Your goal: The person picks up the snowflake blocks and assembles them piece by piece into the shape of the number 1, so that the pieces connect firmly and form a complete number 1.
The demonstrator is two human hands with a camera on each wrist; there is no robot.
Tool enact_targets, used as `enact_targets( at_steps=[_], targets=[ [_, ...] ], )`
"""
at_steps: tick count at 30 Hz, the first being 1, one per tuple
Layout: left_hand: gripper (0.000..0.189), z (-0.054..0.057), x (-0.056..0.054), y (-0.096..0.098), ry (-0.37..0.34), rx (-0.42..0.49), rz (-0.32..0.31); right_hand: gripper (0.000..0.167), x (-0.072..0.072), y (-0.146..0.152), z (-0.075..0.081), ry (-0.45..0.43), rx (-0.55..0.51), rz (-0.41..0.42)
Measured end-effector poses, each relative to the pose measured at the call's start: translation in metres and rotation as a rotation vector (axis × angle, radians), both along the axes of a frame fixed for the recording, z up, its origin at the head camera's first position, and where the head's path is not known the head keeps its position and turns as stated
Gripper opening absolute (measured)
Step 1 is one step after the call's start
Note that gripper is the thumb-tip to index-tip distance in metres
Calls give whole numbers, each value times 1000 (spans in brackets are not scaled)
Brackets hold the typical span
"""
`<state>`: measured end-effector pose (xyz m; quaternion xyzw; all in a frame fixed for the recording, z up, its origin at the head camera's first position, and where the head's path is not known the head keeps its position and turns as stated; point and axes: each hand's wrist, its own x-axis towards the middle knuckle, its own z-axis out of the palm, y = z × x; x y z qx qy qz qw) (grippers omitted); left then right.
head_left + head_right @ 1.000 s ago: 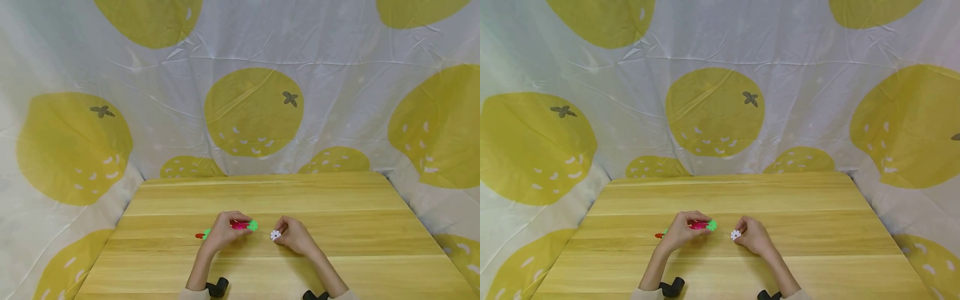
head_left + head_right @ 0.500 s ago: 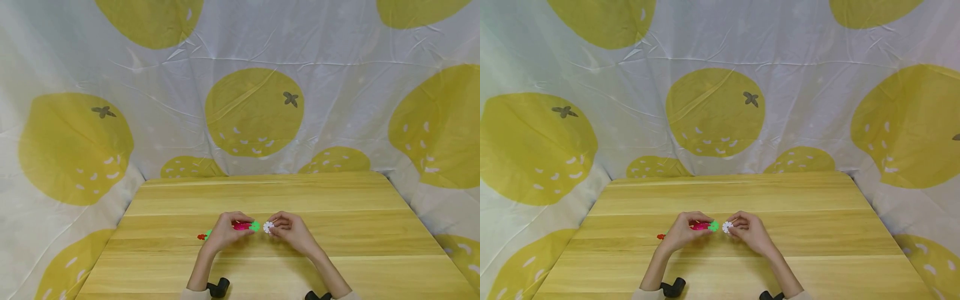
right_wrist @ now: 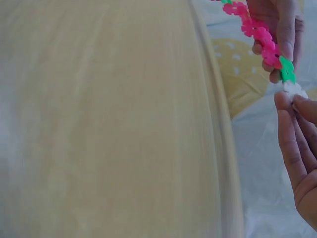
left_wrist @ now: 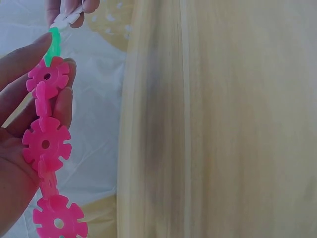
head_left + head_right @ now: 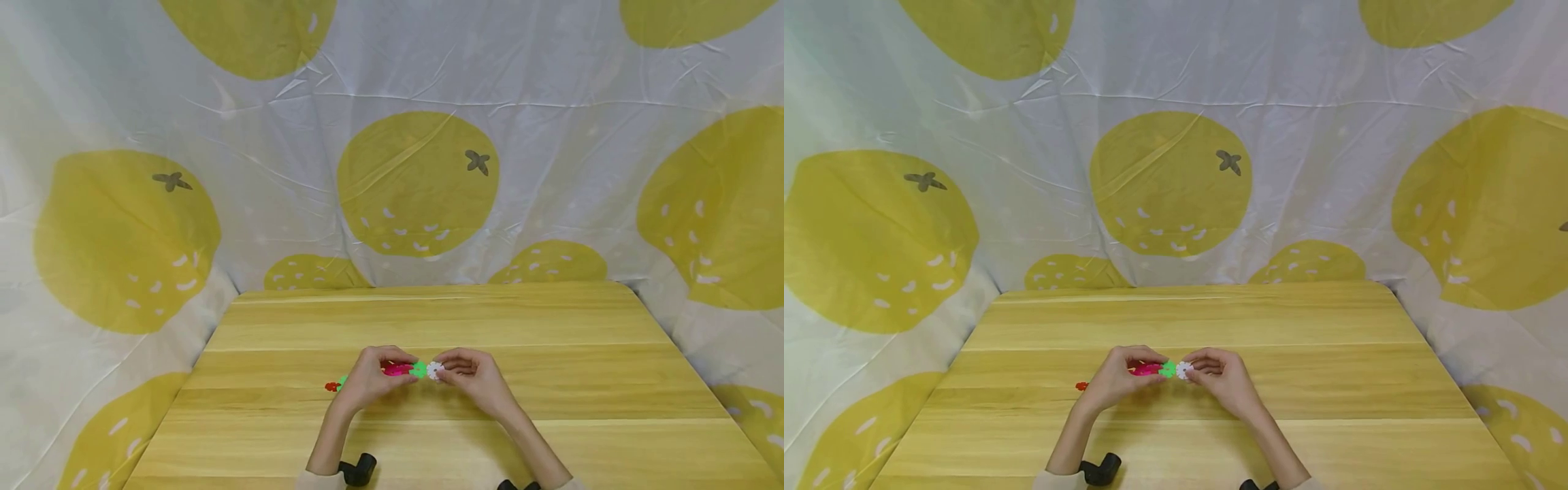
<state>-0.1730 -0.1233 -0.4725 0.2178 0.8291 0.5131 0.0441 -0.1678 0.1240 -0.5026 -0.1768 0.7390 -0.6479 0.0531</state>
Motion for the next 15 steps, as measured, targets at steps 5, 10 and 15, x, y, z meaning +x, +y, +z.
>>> enact_targets(
  at_steps=[5, 10, 15],
  targets=[
    [21, 1, 1, 0, -12, 10, -12, 23, 1, -3, -1, 30, 35, -26],
    [21, 2, 1, 0, -13, 3, -9, 22, 3, -5, 0, 49, 55, -53],
    [21, 1, 1, 0, 2, -6, -4, 20, 5, -8, 1, 81, 71, -94]
  ],
)
